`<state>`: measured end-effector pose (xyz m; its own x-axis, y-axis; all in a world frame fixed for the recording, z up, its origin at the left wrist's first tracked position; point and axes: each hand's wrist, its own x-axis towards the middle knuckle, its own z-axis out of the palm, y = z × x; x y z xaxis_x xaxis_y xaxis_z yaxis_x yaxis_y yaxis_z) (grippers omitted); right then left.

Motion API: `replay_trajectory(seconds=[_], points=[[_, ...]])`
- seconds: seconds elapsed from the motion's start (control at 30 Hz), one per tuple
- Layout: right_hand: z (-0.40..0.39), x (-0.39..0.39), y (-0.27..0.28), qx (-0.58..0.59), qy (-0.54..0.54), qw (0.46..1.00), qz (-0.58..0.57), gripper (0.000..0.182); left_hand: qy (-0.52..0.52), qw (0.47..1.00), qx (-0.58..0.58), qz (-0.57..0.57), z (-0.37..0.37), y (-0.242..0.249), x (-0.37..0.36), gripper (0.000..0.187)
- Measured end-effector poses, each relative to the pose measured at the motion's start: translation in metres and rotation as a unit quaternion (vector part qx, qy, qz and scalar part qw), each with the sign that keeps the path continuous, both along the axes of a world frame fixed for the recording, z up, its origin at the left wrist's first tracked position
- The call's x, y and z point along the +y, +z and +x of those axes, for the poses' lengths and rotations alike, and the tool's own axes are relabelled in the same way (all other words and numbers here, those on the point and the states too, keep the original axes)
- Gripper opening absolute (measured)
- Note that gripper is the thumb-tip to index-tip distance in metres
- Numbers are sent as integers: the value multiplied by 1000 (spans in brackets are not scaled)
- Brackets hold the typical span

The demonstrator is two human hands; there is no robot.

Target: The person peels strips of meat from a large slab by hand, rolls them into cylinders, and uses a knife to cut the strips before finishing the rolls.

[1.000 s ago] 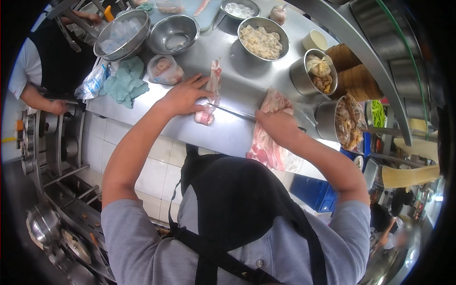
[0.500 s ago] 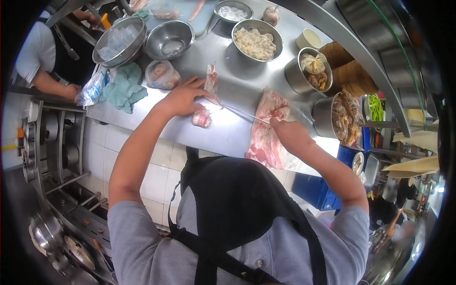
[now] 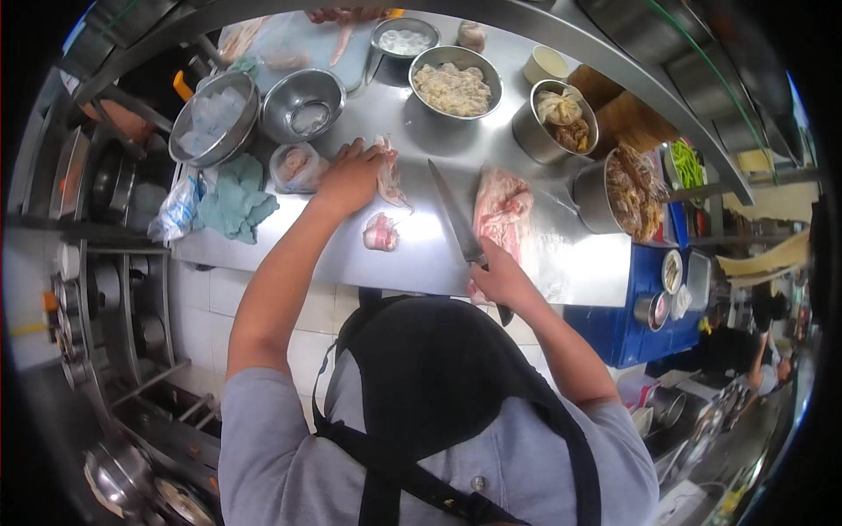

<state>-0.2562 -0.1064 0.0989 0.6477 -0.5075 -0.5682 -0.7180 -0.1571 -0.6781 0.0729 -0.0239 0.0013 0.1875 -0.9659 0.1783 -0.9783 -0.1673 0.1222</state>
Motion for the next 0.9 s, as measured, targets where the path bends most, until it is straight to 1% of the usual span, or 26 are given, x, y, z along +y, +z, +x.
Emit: replay_trajectory(seconds=[0.07, 0.13, 0.17, 0.2, 0.23, 0.27, 0.3, 0.33, 0.37, 0.4, 0.43, 0.47, 0.5, 0.53, 0.57, 0.6, 0.63, 0.67, 0.73, 0.77, 0.8, 0.83, 0.9], points=[[1, 9, -7, -3, -31, 999, 20, 43, -1, 1000, 4, 16, 11, 6, -14, 37], [6, 20, -8, 29, -40, 999, -19, 37, -26, 995, 62, 77, 30, 3, -34, 38], [7, 26, -14, 28, -48, 998, -18, 37, -34, 995, 61, 78, 36, -1, -40, 38], [8, 30, -26, 13, -48, 998, -43, 36, -28, 995, 72, 59, 42, -6, -46, 36], [9, 33, -35, -2, -48, 996, -69, 34, -22, 995, 84, 40, 42, -1, -49, 33], [11, 37, -41, 0, -54, 996, -71, 34, -28, 995, 84, 39, 40, 2, -45, 33], [16, 42, -46, -12, -54, 990, -132, 35, -43, 983, 177, -9, 30, 23, -30, 31], [22, 47, -49, -23, -55, 980, -190, 35, -58, 960, 267, -54, 20, 40, -13, 28], [29, 51, -51, -22, -65, 980, -188, 35, -73, 960, 269, -36, 7, 49, 10, 26], [36, 52, -52, -32, -66, 973, -217, 35, -89, 958, 270, -16, -7, 52, 35, 25], [44, 52, -54, -41, -67, 966, -246, 35, -140, 964, 228, -10, -18, 51, 59, 26], [52, 52, -59, -40, -76, 966, -245, 35, -190, 964, 185, -7, -26, 48, 77, 27], [58, 53, -67, -42, -80, 952, -292, 34, -197, 963, 186, -3, -34, 45, 87, 27], [64, 54, -70, -44, -82, 936, -339, 32, -211, 968, 130, -36, -44, 41, 94, 28], [69, 54, -71, -42, -86, 936, -339, 32, -223, 969, 73, -71, -50, 37, 96, 29], [74, 54, -68, -46, -71, 931, -355, 33, -210, 973, 44, -82, -54, 24, 94, 31], [77, 54, -67, -49, -53, 925, -372, 34, -212, 973, 44, -82, -57, 18, 92, 31], [77, 52, -69, -49, -53, 925, -372, 34, -190, 976, 57, -88, -59, 13, 90, 29], [78, 51, -72, -9, 29, 898, -439, 36, -164, 979, 70, -96, -60, 16, 85, 28], [78, 51, -73, -11, 31, 898, -439, 36, -139, 982, 122, -43, -57, 19, 82, 27], [78, 52, -71, -17, 26, 887, -461, 36, -114, 978, 173, 10, -54, 22, 78, 26], [78, 52, -68, -22, 20, 876, -482, 36, -112, 979, 172, 11, -49, 22, 71, 26], [77, 53, -64, -32, 16, 874, -485, 36, -113, 961, 237, 85, -34, 21, 56, 25]])
